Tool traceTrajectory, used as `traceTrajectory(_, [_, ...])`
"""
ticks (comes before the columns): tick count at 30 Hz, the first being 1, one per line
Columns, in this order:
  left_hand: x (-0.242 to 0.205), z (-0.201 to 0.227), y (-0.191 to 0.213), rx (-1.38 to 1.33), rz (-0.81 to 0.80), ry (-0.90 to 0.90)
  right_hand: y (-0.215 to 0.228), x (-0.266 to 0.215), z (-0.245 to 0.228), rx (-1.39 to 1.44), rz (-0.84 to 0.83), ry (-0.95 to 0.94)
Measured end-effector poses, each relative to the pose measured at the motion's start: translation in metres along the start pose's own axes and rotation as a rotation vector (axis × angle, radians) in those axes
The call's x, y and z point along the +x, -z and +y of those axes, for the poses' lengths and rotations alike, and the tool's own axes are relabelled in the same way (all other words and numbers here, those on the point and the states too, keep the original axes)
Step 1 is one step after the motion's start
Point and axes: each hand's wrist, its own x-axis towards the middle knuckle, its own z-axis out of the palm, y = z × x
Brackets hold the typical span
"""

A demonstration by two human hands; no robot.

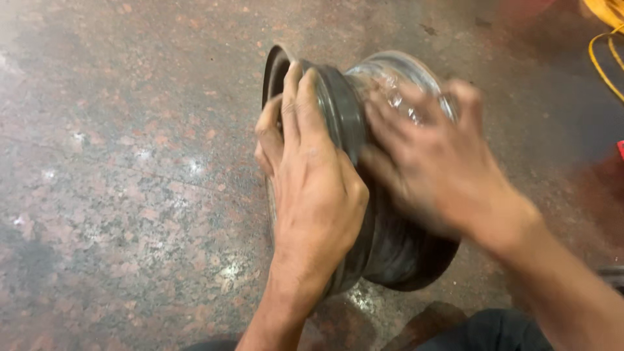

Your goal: The person is sanding a metal wheel rim using a sanding block. They hold the rim with one hand and rub the sanding block against the surface with the other hand, rotating the rim to cover different areas.

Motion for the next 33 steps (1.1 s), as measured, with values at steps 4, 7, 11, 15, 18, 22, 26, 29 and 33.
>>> traceTrajectory(4, [0.008, 0.0, 0.002, 0.067, -0.018, -0.029, -0.008, 0.024, 0.013, 0.097, 0.127, -0.012])
traceTrajectory(7, [0.007, 0.001, 0.002, 0.073, -0.027, -0.013, -0.001, -0.003, -0.009, 0.083, 0.102, -0.064])
traceTrajectory(11, [-0.006, 0.003, 0.004, 0.113, -0.027, -0.017, 0.002, 0.006, -0.004, 0.031, 0.049, -0.08])
traceTrajectory(15, [0.008, 0.001, 0.003, 0.08, -0.027, -0.009, 0.015, 0.056, 0.012, 0.347, -0.149, -0.214])
traceTrajectory(18, [0.005, -0.004, 0.0, 0.051, -0.033, -0.007, 0.027, 0.075, 0.035, 0.446, -0.386, -0.335])
traceTrajectory(22, [0.003, -0.004, 0.001, 0.046, -0.049, -0.005, 0.017, 0.074, 0.055, 0.526, -0.145, -0.14])
traceTrajectory(26, [0.004, -0.004, 0.002, 0.047, -0.052, -0.005, 0.008, 0.082, 0.062, 0.551, -0.123, -0.125])
traceTrajectory(29, [0.005, -0.005, 0.002, 0.039, -0.044, -0.003, 0.017, 0.088, 0.059, 0.627, -0.161, -0.12])
traceTrajectory(33, [0.004, -0.004, 0.003, 0.034, -0.041, -0.015, 0.041, 0.073, 0.046, 0.529, -0.358, -0.251])
